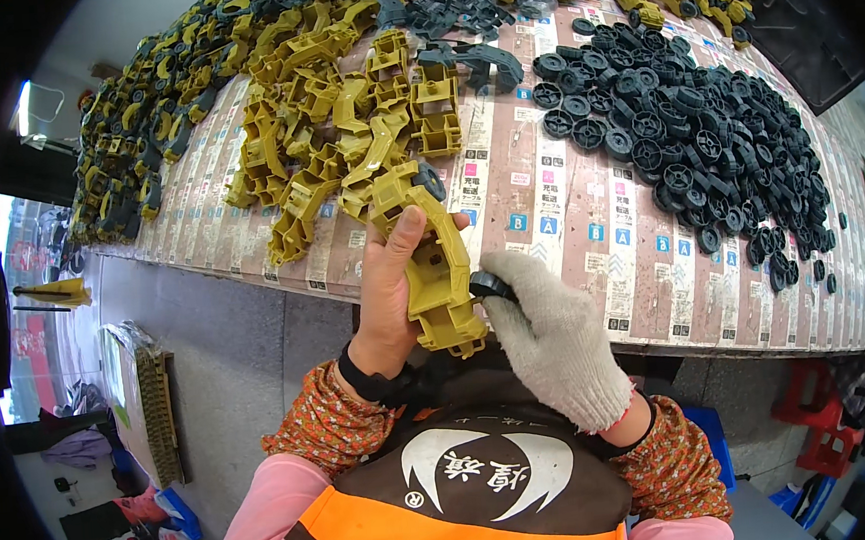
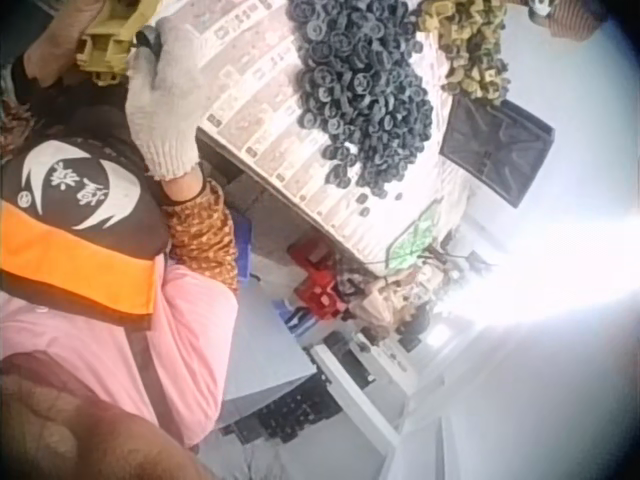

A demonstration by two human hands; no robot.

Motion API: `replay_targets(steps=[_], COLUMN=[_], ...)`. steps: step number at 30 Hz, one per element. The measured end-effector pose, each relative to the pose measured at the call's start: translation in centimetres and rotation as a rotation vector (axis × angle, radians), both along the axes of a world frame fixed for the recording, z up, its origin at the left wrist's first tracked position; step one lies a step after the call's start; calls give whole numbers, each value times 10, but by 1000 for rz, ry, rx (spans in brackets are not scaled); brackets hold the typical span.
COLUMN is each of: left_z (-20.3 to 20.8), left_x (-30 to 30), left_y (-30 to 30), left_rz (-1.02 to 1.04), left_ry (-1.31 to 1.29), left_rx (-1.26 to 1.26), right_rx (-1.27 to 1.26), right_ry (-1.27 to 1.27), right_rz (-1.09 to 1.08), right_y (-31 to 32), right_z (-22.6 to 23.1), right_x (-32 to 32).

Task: The person repeatedly picks yellow plastic housings and black circular inserts from a table, presses the inserts into the housings, and places the assembled units back on the table. The process is performed one at a time with gloved hands, and the assembled parts accumulate in a growing pile.

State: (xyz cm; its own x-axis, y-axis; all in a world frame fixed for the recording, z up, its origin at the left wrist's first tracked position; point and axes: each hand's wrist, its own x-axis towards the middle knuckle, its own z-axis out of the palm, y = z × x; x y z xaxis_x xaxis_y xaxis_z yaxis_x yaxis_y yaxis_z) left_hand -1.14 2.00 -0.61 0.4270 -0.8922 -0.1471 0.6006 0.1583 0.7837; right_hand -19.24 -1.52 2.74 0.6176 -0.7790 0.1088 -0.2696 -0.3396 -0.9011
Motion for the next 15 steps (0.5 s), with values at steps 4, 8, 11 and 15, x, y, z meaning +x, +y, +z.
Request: replay_targets(steps=[4, 8, 11, 15], left_z=[-4, -4, -6, -7], left_x=[3, -2, -6, -17], left_y=[1, 2, 3, 6], left_rz=[-8, 50, 59, 13], left_ry=[10, -77, -203, -211], left_rx=[-43, -87, -113, -242], right_rx=[-64, -58, -69, 30], right_ry=[-1, -15, 28, 24], right_rz=[13, 20, 32, 45], right_y=[9, 16, 24, 28], right_z=[-4, -10, -13, -14], right_x=[-3, -8, -11, -14])
